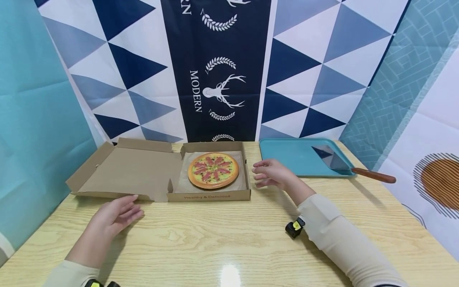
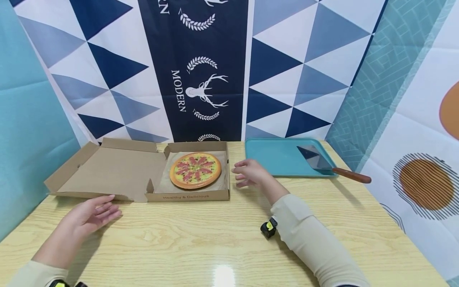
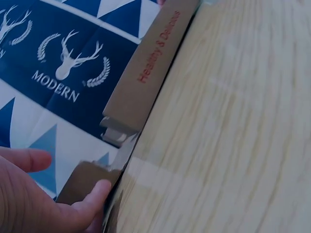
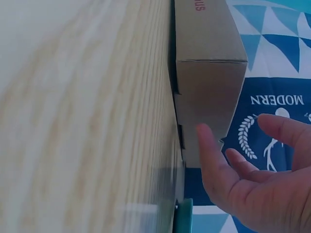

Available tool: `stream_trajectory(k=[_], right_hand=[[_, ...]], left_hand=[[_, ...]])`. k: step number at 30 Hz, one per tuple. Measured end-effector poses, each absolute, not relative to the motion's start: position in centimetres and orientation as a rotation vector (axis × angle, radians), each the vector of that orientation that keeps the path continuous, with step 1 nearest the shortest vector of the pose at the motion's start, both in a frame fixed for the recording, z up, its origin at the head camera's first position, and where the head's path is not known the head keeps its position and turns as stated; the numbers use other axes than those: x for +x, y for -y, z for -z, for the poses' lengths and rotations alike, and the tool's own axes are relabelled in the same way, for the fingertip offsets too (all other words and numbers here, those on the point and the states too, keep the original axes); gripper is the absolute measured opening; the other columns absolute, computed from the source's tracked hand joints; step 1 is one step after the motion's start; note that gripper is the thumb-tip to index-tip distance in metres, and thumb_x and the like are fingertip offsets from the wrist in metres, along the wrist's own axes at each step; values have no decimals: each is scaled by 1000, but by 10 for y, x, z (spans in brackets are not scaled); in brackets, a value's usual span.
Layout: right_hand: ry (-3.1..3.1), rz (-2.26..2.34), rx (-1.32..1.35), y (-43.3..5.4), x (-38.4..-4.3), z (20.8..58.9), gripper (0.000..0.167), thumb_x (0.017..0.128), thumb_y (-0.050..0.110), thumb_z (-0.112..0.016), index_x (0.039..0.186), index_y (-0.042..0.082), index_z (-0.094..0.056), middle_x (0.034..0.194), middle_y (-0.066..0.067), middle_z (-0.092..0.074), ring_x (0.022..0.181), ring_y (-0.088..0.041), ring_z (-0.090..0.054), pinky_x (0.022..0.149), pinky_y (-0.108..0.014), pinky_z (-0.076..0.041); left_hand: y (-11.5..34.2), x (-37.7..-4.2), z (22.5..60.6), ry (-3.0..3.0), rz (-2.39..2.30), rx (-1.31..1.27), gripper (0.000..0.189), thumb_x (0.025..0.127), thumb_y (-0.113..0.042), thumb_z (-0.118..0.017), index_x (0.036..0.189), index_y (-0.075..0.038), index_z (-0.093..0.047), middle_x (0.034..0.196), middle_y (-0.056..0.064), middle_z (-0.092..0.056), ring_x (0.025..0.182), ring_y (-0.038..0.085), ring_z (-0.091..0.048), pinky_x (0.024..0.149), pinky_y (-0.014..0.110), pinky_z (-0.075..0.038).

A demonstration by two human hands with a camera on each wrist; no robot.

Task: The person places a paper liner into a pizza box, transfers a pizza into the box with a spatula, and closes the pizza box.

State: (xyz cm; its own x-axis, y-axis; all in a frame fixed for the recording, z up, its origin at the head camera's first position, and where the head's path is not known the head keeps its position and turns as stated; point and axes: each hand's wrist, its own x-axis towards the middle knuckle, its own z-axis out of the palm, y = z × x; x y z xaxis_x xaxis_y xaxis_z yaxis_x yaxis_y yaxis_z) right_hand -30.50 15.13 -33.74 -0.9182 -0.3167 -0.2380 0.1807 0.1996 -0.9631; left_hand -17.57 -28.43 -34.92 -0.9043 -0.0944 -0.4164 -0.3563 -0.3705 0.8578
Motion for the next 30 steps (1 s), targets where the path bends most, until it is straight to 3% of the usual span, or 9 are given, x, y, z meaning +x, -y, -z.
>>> stream_trajectory(k=[3,6,10,12,15,19,22,26,30], right_hand=[[-2045,1768,-131,-149,-306,338,53,96,7,-55,140,-12,-34,113,-21,-52,81,-21,-63,84,-49,-55],[-1992,1761,-147,-147,-307,339,53,95,6,-54,141,-12,-32,103,-14,-56,76,-17,-64,80,-46,-57],[-1942,1752,-153,-144,-308,342,58,94,1,-55,144,-12,-27,100,-16,-62,74,-17,-66,76,-40,-59],[-1920,1748,-141,-142,-308,343,62,93,-2,-55,146,-11,-24,107,-23,-63,79,-20,-68,76,-39,-59],[-1893,1739,-122,-139,-307,344,66,93,-3,-55,148,-10,-20,125,-35,-54,95,-29,-67,78,-40,-58],[-1890,1727,-111,-138,-306,344,67,94,-3,-54,149,-9,-18,135,-37,-45,107,-35,-63,77,-39,-58],[-1908,1734,-92,-137,-304,344,67,93,-3,-56,149,-8,-20,133,-36,-47,104,-34,-64,76,-39,-59],[-1923,1746,-75,-136,-302,345,66,92,-3,-58,148,-9,-22,130,-33,-49,101,-32,-64,77,-40,-59],[-1932,1744,-62,-135,-301,346,66,93,-3,-58,148,-8,-23,128,-33,-49,102,-33,-64,78,-41,-58]], left_hand=[[292,-178,345,-1577,-2462,-677,88,101,-16,-50,152,-11,22,158,24,9,144,32,-17,104,29,-41],[302,-181,344,-1525,-2516,-712,87,102,-19,-46,149,-16,27,159,12,17,147,26,-3,108,29,-35],[319,-188,345,-1319,-2628,-754,84,101,-19,-49,154,-26,16,159,10,-4,147,19,-7,111,35,-29],[328,-192,346,-1157,-2691,-779,85,100,-17,-52,154,-34,11,151,7,-22,146,15,-10,111,37,-26],[337,-195,348,-1019,-2727,-799,85,99,-12,-55,153,-39,6,131,2,-36,145,11,-12,111,40,-23],[342,-198,349,-1033,-2725,-790,86,98,-10,-57,152,-39,4,125,2,-40,141,14,-23,110,41,-26],[341,-198,347,-1117,-2707,-761,83,97,-10,-58,153,-34,-1,121,2,-43,126,15,-44,108,40,-31],[337,-198,344,-1243,-2694,-707,65,95,-10,-62,144,-29,-24,120,0,-44,100,15,-58,103,37,-42],[332,-196,342,-1439,-2683,-591,49,93,-13,-67,130,-26,-37,117,-3,-47,90,10,-63,92,35,-52]])
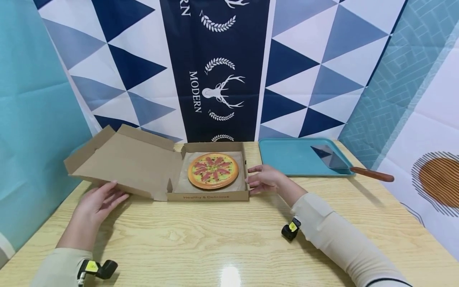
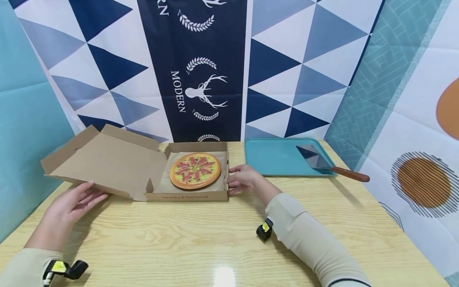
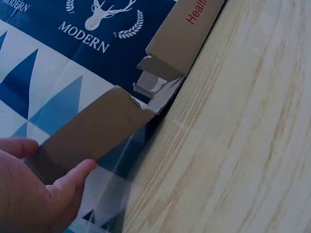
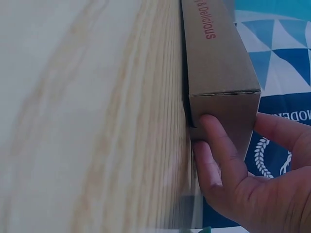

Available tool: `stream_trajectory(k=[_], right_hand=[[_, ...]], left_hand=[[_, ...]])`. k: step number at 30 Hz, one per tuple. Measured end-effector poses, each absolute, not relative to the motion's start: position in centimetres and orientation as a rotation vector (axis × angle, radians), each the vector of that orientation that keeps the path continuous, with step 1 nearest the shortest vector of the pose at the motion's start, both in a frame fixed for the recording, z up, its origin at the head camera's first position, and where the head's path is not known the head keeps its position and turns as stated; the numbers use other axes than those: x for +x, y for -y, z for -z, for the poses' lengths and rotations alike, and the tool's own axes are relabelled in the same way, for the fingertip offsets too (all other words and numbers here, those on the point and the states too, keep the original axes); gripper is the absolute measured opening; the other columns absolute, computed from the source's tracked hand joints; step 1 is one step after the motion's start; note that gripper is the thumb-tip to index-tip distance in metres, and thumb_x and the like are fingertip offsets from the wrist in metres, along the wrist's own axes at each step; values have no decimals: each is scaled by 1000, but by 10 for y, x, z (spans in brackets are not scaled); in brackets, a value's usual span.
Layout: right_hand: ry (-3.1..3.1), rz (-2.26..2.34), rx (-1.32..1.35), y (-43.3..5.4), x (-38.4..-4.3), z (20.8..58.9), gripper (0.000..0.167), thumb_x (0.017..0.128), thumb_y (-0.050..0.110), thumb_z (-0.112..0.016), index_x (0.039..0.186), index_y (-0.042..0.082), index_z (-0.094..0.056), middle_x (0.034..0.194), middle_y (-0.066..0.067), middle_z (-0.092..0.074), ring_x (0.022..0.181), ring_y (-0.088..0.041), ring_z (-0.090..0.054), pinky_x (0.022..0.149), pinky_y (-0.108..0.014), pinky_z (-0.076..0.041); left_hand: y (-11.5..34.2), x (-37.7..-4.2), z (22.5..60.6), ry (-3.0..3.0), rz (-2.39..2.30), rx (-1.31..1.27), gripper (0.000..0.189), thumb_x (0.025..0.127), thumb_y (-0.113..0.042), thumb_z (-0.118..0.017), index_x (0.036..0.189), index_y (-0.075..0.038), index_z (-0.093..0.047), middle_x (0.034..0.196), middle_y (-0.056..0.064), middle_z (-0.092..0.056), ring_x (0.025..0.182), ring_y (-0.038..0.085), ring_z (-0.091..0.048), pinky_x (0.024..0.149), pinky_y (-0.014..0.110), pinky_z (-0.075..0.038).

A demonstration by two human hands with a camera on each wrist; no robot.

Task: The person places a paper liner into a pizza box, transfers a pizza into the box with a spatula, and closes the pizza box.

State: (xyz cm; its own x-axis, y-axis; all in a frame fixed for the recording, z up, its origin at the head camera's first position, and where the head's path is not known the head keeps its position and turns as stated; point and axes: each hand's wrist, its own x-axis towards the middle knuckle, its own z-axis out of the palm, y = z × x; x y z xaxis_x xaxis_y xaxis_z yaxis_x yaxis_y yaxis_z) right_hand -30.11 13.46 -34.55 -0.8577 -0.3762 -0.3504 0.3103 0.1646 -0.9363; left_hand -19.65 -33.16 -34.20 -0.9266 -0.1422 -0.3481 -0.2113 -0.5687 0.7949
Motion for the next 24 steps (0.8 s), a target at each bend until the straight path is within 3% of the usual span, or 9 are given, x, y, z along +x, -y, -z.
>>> stream_trajectory(k=[5,9,14,18,24], right_hand=[[-1935,1745,-57,-133,-299,345,66,92,-4,-58,148,-8,-22,129,-33,-47,104,-35,-62,78,-41,-58],[-1942,1742,-61,-132,-298,346,67,93,-4,-58,148,-9,-21,132,-35,-45,108,-39,-61,78,-41,-58],[-1941,1748,-56,-131,-294,346,66,93,-5,-57,148,-10,-21,133,-37,-45,110,-40,-61,78,-42,-58],[-1951,1727,-59,-130,-291,345,65,94,-4,-55,148,-10,-20,133,-37,-46,109,-40,-61,77,-41,-58],[-1934,1724,-59,-128,-287,345,67,94,-4,-54,150,-8,-16,132,-36,-46,99,-34,-66,76,-40,-59]], left_hand=[[327,-196,339,-1673,-2650,-355,45,94,-10,-65,128,-20,-36,118,0,-46,89,9,-66,86,31,-55],[322,-198,335,-1782,-2646,-252,63,95,-8,-63,141,-14,-21,116,3,-47,91,11,-67,84,30,-56],[313,-201,328,-1897,-2650,-211,77,93,-5,-65,145,-8,-8,106,5,-56,89,14,-69,78,31,-58],[305,-205,325,-2024,-2609,-219,84,93,-6,-65,148,-4,-1,117,11,-45,89,11,-68,79,31,-57],[296,-211,322,-2174,-2571,-278,78,91,-9,-69,143,-3,-11,117,12,-44,84,10,-68,77,31,-57]])
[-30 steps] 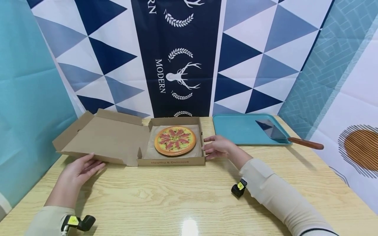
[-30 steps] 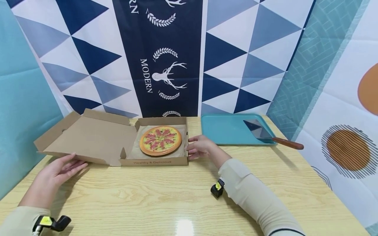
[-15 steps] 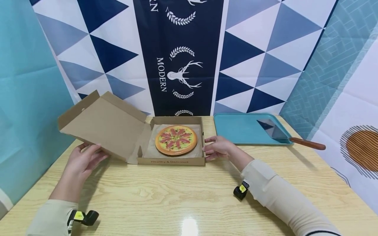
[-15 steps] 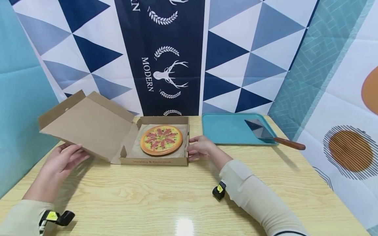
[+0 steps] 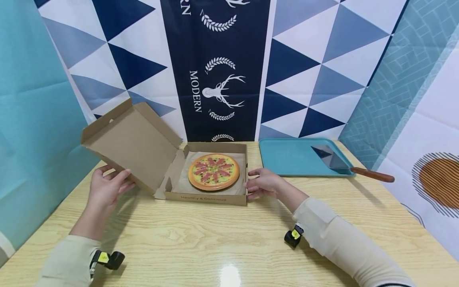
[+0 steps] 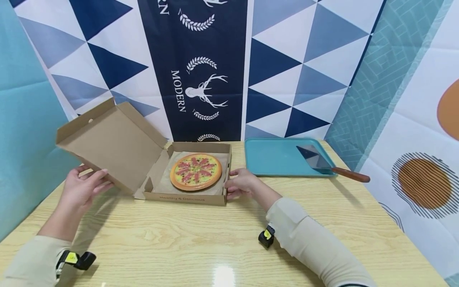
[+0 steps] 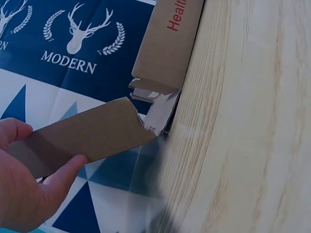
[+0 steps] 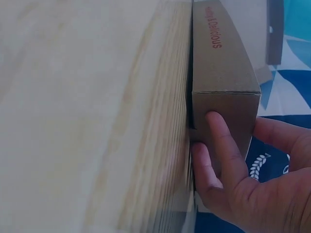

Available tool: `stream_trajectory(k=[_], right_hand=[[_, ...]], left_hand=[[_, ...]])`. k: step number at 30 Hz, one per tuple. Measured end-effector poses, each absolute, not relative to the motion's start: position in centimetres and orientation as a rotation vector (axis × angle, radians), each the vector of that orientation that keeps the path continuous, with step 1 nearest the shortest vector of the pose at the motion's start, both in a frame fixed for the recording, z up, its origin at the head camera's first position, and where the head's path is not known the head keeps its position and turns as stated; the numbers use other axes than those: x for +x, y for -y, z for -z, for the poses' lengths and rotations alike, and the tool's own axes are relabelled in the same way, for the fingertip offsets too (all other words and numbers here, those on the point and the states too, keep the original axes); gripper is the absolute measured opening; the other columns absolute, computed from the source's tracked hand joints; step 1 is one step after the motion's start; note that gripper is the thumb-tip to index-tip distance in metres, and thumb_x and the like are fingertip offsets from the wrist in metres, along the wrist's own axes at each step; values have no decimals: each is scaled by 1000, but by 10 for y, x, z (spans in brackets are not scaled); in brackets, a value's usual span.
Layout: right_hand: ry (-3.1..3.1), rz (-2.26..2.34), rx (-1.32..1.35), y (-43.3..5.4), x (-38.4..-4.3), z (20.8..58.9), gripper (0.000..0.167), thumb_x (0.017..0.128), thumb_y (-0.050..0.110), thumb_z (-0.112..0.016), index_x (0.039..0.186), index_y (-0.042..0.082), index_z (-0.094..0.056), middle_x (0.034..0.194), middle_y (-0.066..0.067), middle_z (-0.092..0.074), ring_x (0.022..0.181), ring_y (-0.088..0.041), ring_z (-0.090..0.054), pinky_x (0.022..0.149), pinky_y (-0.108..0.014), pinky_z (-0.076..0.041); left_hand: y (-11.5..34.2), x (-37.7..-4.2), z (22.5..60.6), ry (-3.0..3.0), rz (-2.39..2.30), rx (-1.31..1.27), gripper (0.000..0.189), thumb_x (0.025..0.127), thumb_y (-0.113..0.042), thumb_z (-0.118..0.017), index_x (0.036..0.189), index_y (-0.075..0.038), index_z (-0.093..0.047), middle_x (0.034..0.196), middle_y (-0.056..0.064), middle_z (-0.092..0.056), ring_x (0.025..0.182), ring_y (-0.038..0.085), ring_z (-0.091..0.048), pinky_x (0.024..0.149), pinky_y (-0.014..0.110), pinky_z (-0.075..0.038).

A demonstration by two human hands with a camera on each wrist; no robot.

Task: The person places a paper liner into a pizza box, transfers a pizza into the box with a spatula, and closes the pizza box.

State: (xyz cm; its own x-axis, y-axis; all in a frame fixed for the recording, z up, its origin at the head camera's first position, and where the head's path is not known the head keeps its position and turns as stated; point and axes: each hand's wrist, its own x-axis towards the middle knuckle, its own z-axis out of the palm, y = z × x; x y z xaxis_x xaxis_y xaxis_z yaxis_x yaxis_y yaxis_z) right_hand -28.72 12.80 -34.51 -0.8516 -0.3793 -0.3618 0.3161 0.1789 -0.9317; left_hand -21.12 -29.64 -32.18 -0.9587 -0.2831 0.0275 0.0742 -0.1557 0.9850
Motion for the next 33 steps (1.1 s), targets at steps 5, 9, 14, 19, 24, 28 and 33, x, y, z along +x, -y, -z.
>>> stream_trajectory(k=[5,9,14,19,24,28,33], right_hand=[[-1936,1734,-73,-126,-281,344,67,93,-6,-55,147,-9,-16,124,-34,-52,82,-25,-68,75,-39,-59],[-1933,1743,-79,-125,-277,345,63,91,-7,-57,142,-10,-19,113,-30,-56,74,-21,-68,74,-37,-59],[-1943,1739,-75,-123,-272,346,59,92,-6,-57,138,-10,-20,107,-27,-57,74,-21,-68,76,-36,-59],[-1961,1739,-50,-121,-267,346,55,91,-7,-59,133,-9,-23,105,-25,-54,73,-20,-66,77,-37,-59],[-1980,1739,-44,-118,-261,345,49,91,-8,-59,127,-9,-27,101,-24,-52,70,-20,-64,77,-37,-59],[-1991,1711,-56,-118,-258,344,51,93,-5,-59,130,-10,-26,101,-24,-51,70,-19,-63,78,-37,-58],[-2087,1592,-74,-127,-263,341,58,96,11,-61,138,-9,-26,104,-24,-52,72,-19,-64,76,-37,-59]], left_hand=[[292,-214,321,1908,2132,258,79,90,-11,-70,144,-3,-12,117,12,-45,82,10,-68,77,32,-58],[290,-219,321,1990,2039,282,81,92,-11,-68,148,-1,-10,120,15,-44,82,8,-66,77,32,-58],[290,-223,320,2043,1986,280,81,92,-10,-67,149,-1,-11,124,16,-42,81,7,-65,76,31,-58],[291,-225,319,2087,1945,232,82,91,-9,-68,149,1,-11,125,16,-42,81,6,-64,74,29,-58],[292,-227,321,2143,1871,200,82,90,-12,-70,149,1,-14,125,15,-42,85,7,-62,73,28,-58],[292,-229,322,2185,1820,206,82,90,-14,-70,150,0,-15,129,17,-42,87,8,-60,74,29,-58],[290,-230,321,2221,1794,244,84,90,-18,-71,151,-2,-16,134,17,-40,89,7,-59,77,30,-58]])
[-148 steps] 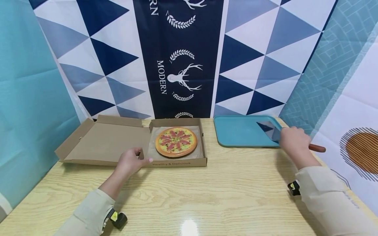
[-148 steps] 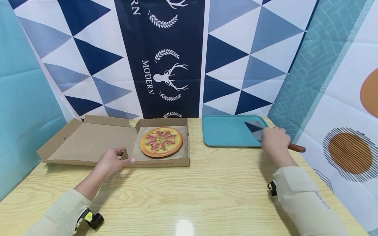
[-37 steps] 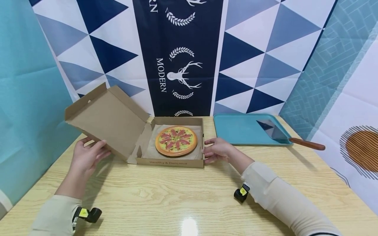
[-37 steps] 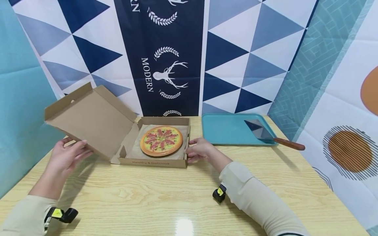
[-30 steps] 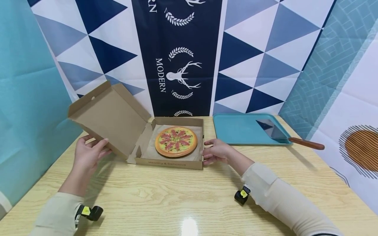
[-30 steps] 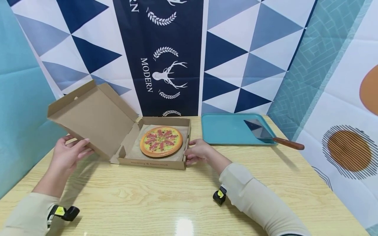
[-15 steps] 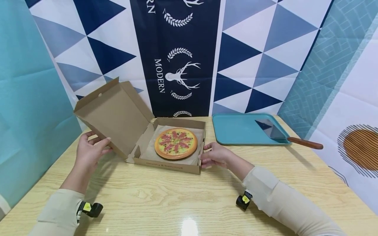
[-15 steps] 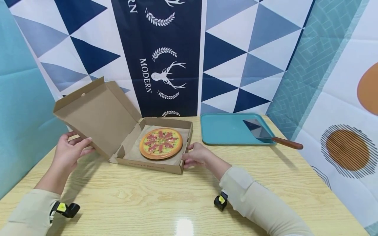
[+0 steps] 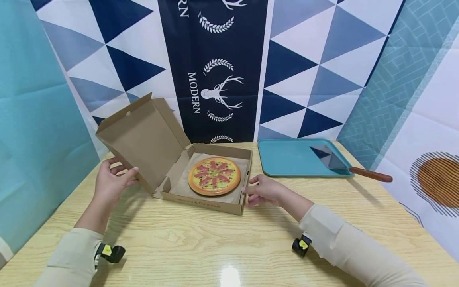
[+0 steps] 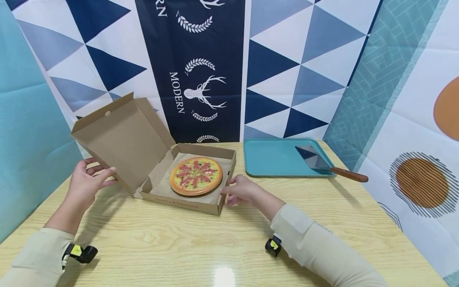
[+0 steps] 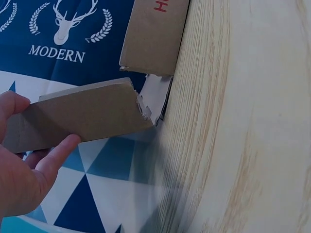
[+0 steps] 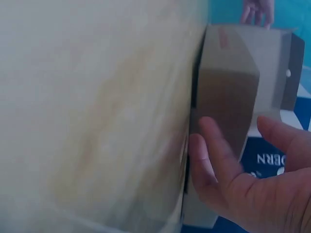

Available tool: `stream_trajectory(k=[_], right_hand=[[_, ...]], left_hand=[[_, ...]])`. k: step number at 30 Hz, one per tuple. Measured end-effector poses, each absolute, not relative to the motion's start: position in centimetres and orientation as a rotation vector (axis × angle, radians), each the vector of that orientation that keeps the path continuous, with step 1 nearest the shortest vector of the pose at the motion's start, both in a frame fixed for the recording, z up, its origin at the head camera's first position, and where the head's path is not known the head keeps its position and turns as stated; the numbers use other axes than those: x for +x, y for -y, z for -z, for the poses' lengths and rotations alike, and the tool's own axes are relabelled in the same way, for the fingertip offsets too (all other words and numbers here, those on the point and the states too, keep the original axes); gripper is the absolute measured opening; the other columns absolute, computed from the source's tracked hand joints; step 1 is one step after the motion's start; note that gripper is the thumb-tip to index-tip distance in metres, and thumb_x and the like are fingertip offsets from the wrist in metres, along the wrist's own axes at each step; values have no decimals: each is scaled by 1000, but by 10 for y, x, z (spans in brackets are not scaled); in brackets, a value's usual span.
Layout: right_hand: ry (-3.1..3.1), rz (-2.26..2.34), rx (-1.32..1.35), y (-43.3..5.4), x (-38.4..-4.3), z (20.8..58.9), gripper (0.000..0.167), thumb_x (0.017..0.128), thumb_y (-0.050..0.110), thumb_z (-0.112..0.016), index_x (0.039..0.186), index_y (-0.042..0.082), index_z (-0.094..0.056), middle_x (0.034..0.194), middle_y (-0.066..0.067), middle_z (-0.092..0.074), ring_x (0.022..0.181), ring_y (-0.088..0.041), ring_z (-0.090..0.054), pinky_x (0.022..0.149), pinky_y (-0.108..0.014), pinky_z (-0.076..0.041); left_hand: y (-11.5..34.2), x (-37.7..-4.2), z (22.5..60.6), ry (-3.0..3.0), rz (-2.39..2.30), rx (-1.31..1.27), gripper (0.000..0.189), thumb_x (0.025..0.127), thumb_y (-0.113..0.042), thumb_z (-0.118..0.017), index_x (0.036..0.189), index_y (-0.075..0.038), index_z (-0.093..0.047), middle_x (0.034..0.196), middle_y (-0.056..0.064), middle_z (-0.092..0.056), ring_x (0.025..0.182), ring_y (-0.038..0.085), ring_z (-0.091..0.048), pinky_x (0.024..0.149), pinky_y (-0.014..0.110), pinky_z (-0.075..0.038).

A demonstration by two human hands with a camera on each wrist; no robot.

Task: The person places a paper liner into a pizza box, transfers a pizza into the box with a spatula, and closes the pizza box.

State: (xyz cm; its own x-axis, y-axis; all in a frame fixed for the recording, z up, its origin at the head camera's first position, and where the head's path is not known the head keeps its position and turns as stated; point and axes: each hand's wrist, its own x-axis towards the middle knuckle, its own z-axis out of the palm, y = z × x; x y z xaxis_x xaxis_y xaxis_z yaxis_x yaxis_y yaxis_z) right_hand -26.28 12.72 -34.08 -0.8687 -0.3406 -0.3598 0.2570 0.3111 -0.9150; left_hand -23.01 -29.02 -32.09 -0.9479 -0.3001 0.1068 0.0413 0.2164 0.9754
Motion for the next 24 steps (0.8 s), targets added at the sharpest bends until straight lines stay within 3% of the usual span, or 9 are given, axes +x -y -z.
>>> stream_trajectory(k=[3,7,11,14,17,20,23,24], right_hand=[[-2181,1498,-107,-136,-272,338,60,98,17,-60,140,-8,-27,110,-25,-51,69,-16,-60,72,-35,-59],[-2280,1477,-139,-144,-293,336,56,99,12,-56,141,-12,-27,116,-21,-46,64,-12,-52,66,-31,-58],[-2332,1562,-121,-146,-321,337,55,99,5,-51,142,-15,-24,89,-10,-45,58,-10,-44,66,-29,-55],[-2377,1611,-80,-144,-340,339,56,99,7,-50,144,-14,-25,86,-9,-45,58,-11,-44,72,-34,-54],[-2469,1613,-40,-141,-356,341,57,99,12,-51,147,-10,-29,114,-20,-53,72,-16,-53,86,-38,-52],[-2526,1647,-31,-137,-366,345,55,100,13,-51,147,-8,-32,143,-24,-42,102,-27,-57,97,-43,-47],[-2528,1714,-33,-133,-372,349,52,100,9,-51,146,-8,-35,145,-26,-40,111,-31,-54,96,-44,-48],[-2520,1738,-31,-131,-374,350,51,99,7,-51,145,-9,-36,144,-26,-41,107,-29,-55,95,-43,-49]], left_hand=[[288,-230,320,2216,1800,256,83,89,-17,-72,150,-3,-18,132,16,-41,89,6,-59,77,30,-58],[286,-231,319,2213,1796,253,82,88,-16,-73,150,-3,-20,132,16,-42,89,5,-59,76,29,-58],[286,-230,318,2218,1794,256,82,89,-16,-73,150,-4,-20,137,18,-41,88,3,-59,78,31,-57],[287,-230,317,2216,1803,262,83,89,-16,-73,151,-3,-19,139,19,-39,88,4,-59,79,32,-57],[287,-230,317,2216,1809,261,84,89,-15,-72,151,-3,-18,138,20,-39,88,5,-59,80,33,-57],[287,-230,317,2216,1814,257,84,89,-14,-72,151,-3,-17,136,19,-39,87,6,-59,80,33,-57],[288,-230,317,2212,1823,255,85,88,-15,-73,151,-3,-17,134,18,-40,87,6,-60,81,34,-56],[288,-230,317,2211,1826,252,85,88,-15,-73,151,-2,-17,134,18,-40,88,6,-60,81,34,-56]])
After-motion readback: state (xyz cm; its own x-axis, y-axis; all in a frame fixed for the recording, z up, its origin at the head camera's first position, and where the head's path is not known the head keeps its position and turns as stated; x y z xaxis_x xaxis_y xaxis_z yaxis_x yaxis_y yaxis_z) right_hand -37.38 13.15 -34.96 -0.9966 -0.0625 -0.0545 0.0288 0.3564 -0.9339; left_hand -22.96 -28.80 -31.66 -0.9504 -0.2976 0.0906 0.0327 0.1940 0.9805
